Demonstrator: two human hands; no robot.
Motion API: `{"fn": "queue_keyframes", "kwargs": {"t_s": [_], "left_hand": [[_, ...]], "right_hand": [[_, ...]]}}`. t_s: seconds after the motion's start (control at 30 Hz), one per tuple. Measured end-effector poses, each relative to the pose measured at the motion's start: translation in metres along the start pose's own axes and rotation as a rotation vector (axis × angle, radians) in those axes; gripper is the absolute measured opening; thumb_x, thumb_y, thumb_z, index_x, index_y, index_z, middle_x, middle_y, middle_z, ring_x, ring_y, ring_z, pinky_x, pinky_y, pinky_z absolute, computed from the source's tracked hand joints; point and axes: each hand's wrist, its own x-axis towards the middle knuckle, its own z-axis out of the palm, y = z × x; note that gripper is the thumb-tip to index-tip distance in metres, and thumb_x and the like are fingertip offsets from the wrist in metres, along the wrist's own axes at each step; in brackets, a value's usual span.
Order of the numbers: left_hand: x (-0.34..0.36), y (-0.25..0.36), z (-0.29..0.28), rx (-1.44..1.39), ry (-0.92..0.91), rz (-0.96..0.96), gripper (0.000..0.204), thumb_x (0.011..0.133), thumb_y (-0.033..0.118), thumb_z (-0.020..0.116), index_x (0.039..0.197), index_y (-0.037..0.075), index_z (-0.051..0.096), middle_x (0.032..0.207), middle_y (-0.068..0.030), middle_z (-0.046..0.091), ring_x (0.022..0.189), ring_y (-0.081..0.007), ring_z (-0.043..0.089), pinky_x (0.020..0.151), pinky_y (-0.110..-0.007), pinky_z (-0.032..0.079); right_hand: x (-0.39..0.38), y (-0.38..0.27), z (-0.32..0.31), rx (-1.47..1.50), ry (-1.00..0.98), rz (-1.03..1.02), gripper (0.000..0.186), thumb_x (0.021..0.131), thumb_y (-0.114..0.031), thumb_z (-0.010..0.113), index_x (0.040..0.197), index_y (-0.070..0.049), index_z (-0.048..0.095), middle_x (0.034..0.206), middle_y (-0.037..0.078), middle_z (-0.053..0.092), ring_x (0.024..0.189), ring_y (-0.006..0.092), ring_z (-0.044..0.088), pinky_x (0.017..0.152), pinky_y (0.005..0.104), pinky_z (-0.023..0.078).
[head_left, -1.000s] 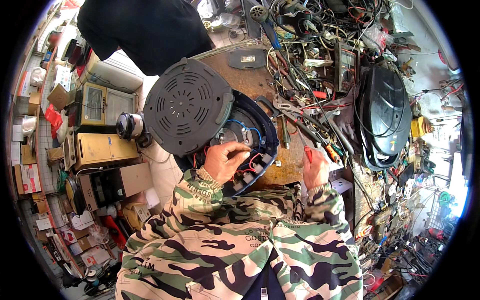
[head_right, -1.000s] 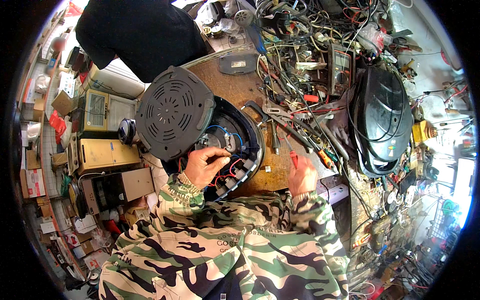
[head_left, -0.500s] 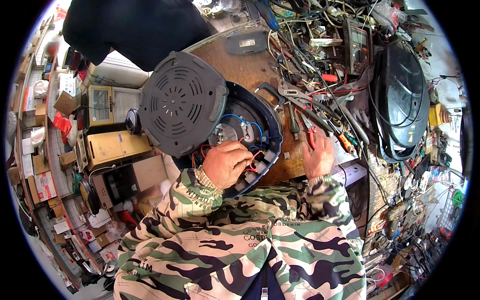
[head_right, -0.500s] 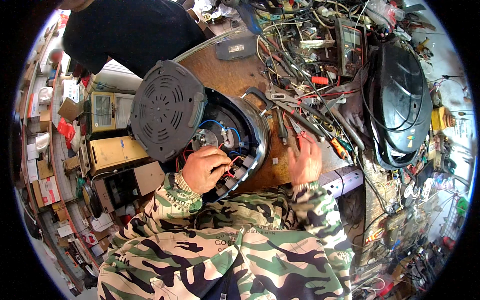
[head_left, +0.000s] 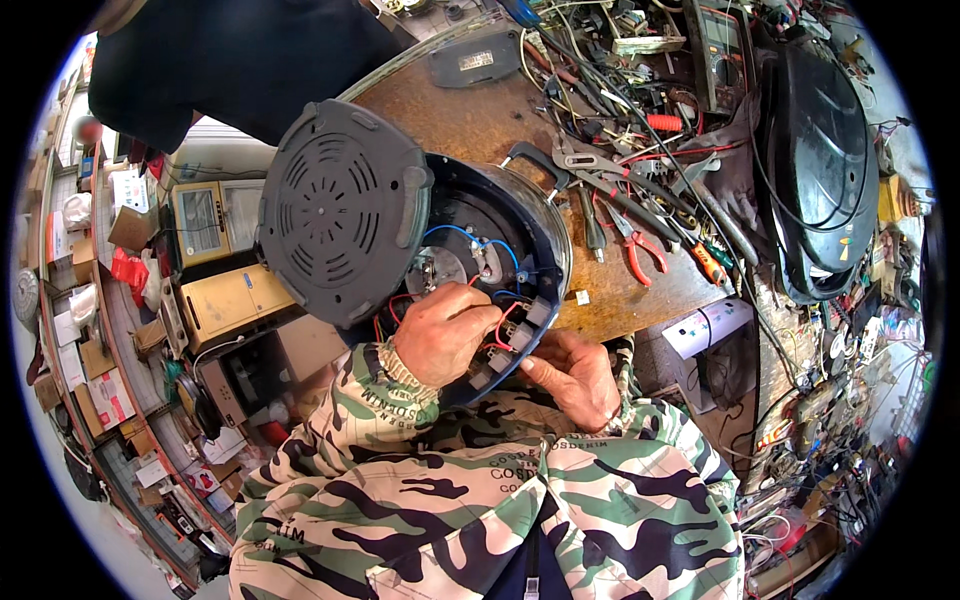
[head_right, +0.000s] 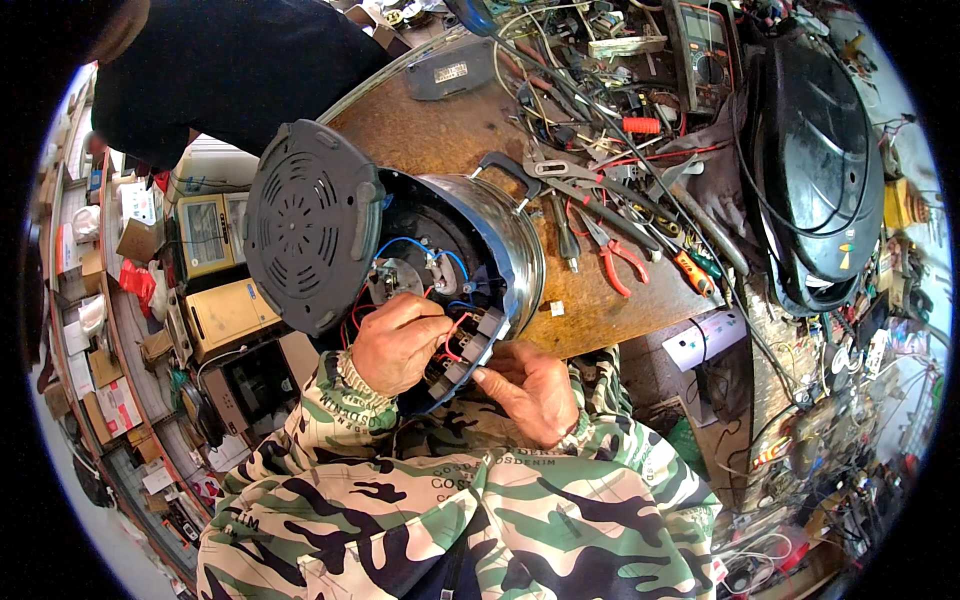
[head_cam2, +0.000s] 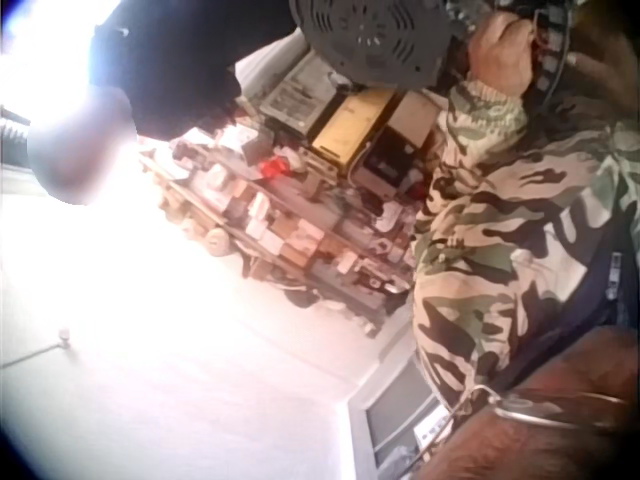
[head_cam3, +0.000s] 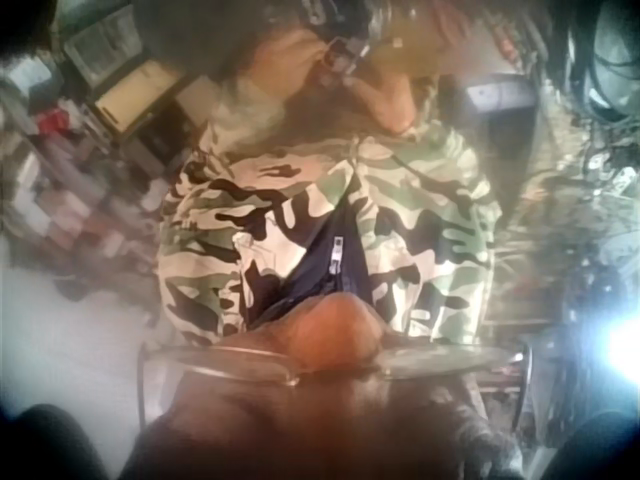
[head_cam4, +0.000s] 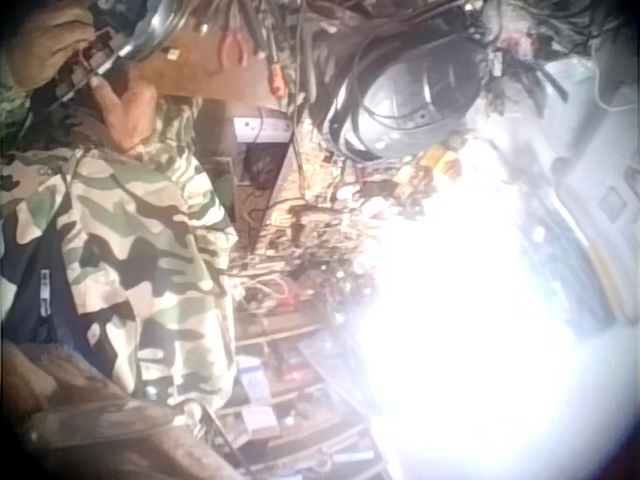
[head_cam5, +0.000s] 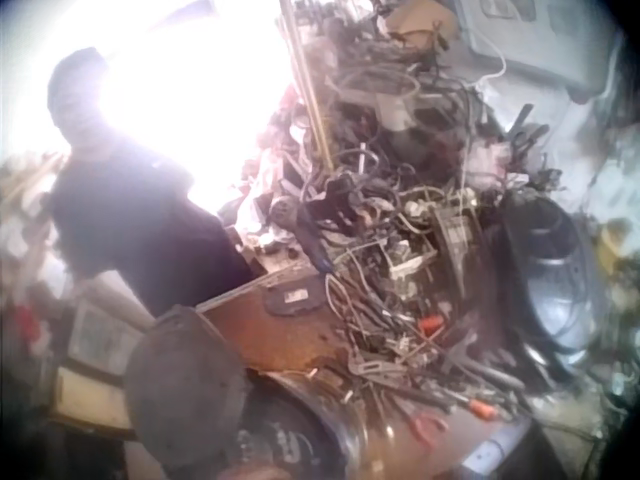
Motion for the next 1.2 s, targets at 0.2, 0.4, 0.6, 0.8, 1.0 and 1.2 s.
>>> {"fn": "queue_keyframes", "kwargs": {"t_s": [0.2,0.4,0.6,0.8,1.0,1.2], "left_hand": [[-0.001,-0.004,0.004,-0.001,-0.003,0.018,0.023,0.073,-0.001,0.074,0.096,0.004,0.073,0.093,-0.0066,0.066,0.084,-0.0263,0.065,0.070,-0.037,0.056],[-0.001,-0.006,0.007,-0.003,0.003,0.059,0.024,0.072,0.000,0.074,0.096,0.004,0.073,0.093,-0.0066,0.066,0.083,-0.0265,0.065,0.069,-0.037,0.055],[0.003,-0.008,0.006,-0.017,-0.019,0.103,0.023,0.072,0.000,0.072,0.094,0.002,0.072,0.092,-0.0082,0.065,0.080,-0.0272,0.065,0.068,-0.037,0.055],[0.004,-0.006,0.007,-0.029,-0.035,0.114,0.022,0.071,-0.001,0.070,0.093,0.001,0.071,0.090,-0.0084,0.065,0.079,-0.0273,0.064,0.067,-0.037,0.054],[0.003,-0.003,0.006,-0.100,-0.036,0.054,0.020,0.075,-0.004,0.078,0.094,-0.002,0.071,0.091,-0.0109,0.067,0.078,-0.0275,0.066,0.066,-0.037,0.055],[-0.008,0.025,-0.016,-0.428,-0.015,-0.470,0.033,0.091,-0.003,0.069,0.123,-0.002,0.064,0.100,-0.0116,0.073,0.083,-0.0146,0.069,0.076,-0.029,0.056]], "right_hand": [[0.000,-0.002,0.000,0.035,0.026,0.064,0.028,0.099,-0.006,0.068,0.120,0.010,0.059,0.102,0.015,0.073,0.086,0.0172,0.070,0.077,0.0298,0.057],[0.001,-0.002,0.001,0.040,0.035,0.065,0.025,0.099,-0.005,0.067,0.118,0.009,0.060,0.097,0.014,0.073,0.082,0.0168,0.071,0.072,0.0284,0.058],[0.006,-0.007,-0.004,-0.006,-0.010,0.063,0.021,0.098,-0.004,0.068,0.114,0.008,0.063,0.095,0.012,0.073,0.082,0.0164,0.072,0.069,0.0272,0.058],[0.008,-0.005,-0.004,-0.014,-0.018,0.064,0.021,0.098,-0.005,0.069,0.114,0.008,0.063,0.095,0.011,0.073,0.082,0.0165,0.073,0.069,0.0273,0.058],[0.005,0.000,-0.007,0.039,-0.018,0.083,0.025,0.098,-0.006,0.068,0.117,0.008,0.062,0.096,0.012,0.073,0.084,0.0172,0.073,0.071,0.0278,0.059],[0.003,-0.003,-0.018,-0.024,-0.007,0.075,0.024,0.100,-0.007,0.067,0.118,0.008,0.062,0.096,0.012,0.074,0.082,0.0156,0.072,0.072,0.0279,0.059]]}}
